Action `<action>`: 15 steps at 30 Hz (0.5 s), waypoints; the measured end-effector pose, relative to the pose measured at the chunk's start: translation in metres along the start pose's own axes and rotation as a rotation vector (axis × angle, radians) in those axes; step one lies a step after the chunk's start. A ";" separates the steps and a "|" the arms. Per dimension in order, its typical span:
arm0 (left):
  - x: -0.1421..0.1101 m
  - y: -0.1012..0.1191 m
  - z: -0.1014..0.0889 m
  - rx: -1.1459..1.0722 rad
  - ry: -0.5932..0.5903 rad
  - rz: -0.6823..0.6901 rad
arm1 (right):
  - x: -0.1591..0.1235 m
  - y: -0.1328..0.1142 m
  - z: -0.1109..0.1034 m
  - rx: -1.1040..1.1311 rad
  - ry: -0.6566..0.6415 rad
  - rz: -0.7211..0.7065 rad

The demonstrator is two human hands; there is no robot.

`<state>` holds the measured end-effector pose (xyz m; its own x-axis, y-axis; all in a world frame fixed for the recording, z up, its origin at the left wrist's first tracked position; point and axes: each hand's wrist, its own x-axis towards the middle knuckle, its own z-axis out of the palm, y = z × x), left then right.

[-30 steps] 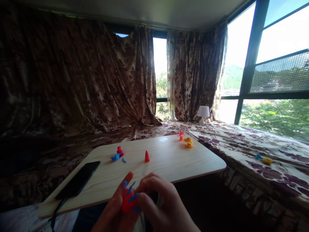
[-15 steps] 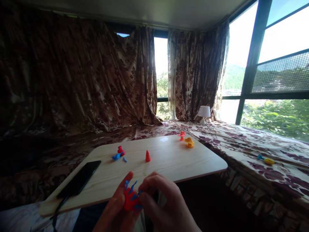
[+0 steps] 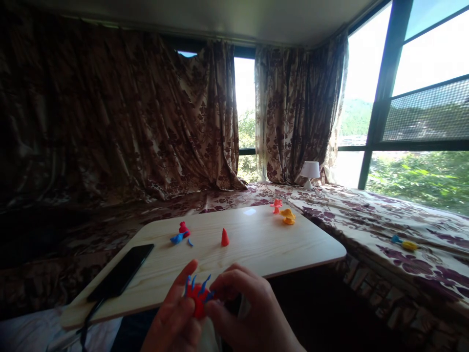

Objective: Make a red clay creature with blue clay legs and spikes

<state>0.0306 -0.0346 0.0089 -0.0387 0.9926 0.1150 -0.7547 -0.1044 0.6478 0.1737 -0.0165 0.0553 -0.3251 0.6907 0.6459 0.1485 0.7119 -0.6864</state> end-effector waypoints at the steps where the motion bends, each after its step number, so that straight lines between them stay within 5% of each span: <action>1: -0.001 0.000 0.000 0.013 0.005 0.012 | 0.000 0.000 0.000 -0.010 0.001 0.002; 15: 0.000 0.000 -0.002 0.034 0.038 -0.006 | 0.000 -0.002 -0.004 0.001 -0.053 0.033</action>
<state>0.0289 -0.0345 0.0075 -0.0595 0.9948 0.0826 -0.7321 -0.0998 0.6738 0.1768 -0.0169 0.0580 -0.3692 0.7058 0.6046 0.1590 0.6889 -0.7072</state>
